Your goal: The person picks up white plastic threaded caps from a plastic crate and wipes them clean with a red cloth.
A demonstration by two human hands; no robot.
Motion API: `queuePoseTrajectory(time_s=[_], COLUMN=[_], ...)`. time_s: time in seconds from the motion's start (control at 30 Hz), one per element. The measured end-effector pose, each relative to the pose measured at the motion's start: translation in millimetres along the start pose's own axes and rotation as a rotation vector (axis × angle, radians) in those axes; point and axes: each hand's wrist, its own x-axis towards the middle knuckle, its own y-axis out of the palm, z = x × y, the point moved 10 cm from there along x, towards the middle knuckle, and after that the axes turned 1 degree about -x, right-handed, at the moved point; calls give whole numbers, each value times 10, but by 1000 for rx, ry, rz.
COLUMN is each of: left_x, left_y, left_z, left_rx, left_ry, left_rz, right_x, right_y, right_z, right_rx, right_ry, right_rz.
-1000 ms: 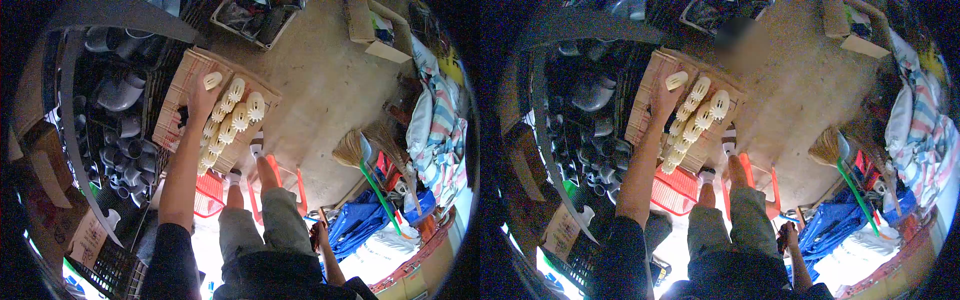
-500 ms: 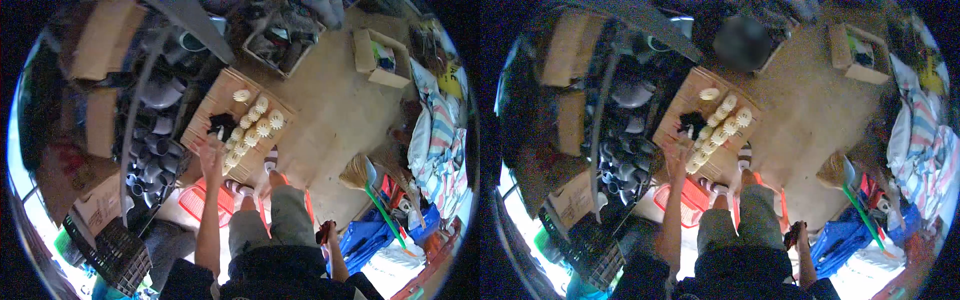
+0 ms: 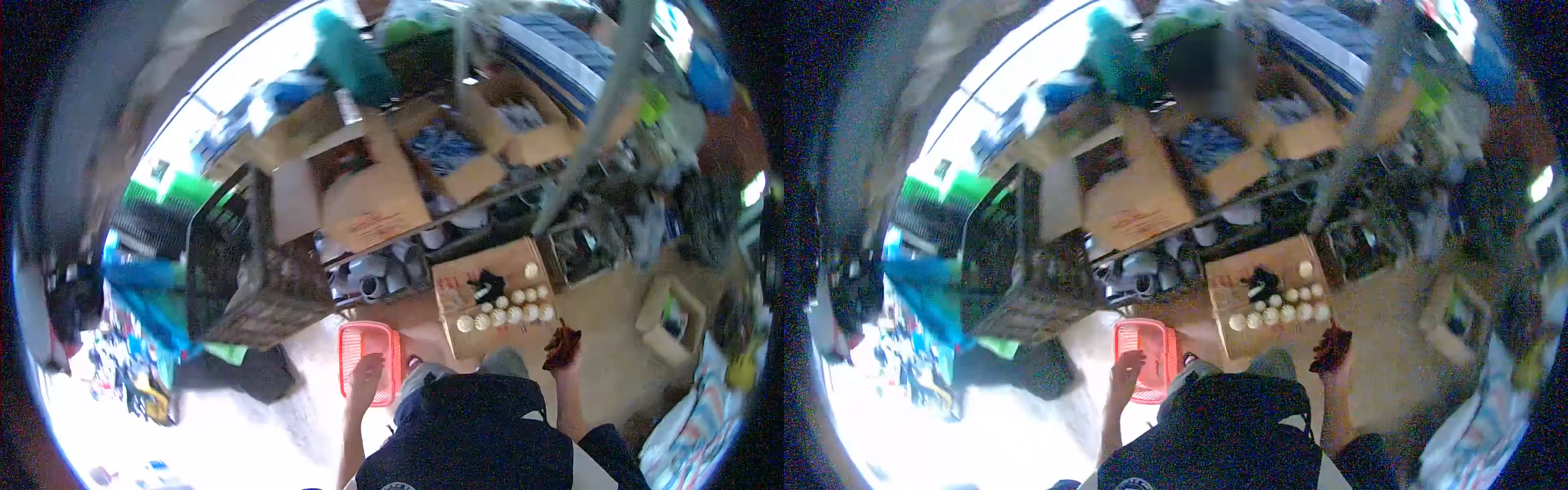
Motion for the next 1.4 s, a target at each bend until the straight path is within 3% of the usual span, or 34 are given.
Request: queuePoseTrajectory(time_s=[0.07,0.1,0.17,0.3,0.43,0.47,0.53,0.63,0.73,0.8,0.9,1.0,1.07,1.17,1.2,1.3,1.33,1.37,1.4], left_x=[-158,-214,-236,-263,315,628,1388,2309,2673,2693,3076,3135,3229,3543,3612,3231,3211,3247,3245], left_y=[-404,-619,-1126,-2419,-3517,-3687,-3987,-3890,-3704,-3561,-3202,-3039,-3057,-2978,-2919,-3231,-3226,-3152,-3078], left_z=[22,-226,-591,-1861,-2370,-2284,-1786,-750,-235,-185,407,660,639,1042,1204,527,462,452,440], left_rx=[-176,-266,-274,-106,71,133,311,897,980,985,994,521,680,736,721,348,377,466,552], left_ry=[-70,85,184,569,559,496,327,129,33,-74,-175,-289,-194,-339,-433,-392,-352,-317,-291], left_rz=[-155,-226,-325,-453,-526,-485,-380,-111,109,311,609,567,463,579,664,343,354,404,453], right_x=[189,157,-23,-140,-757,-798,-986,-1029,-1116,-1208,-1493,-1842,-1965,-2007,-2017,-2029,-2024,-2099,-2052], right_y=[703,1148,2023,2664,3471,3551,3726,3428,3015,2774,2597,2551,2532,2544,2538,2576,2652,2757,2730], right_z=[77,30,-50,-398,-513,-561,-667,-836,-839,-723,-546,-587,-688,-814,-845,-926,-942,-922,-774], right_rx=[-17,60,219,-141,-233,-214,-386,-354,-496,-815,-1665,-2381,-2719,-2967,-3029,-3184,-3204,-3170,-2676], right_ry=[-39,32,165,184,157,172,141,165,73,-91,-441,-638,-673,-642,-622,-614,-710,-1050,-867], right_rz=[153,244,411,580,583,556,713,541,377,275,171,143,124,144,161,210,199,112,115])
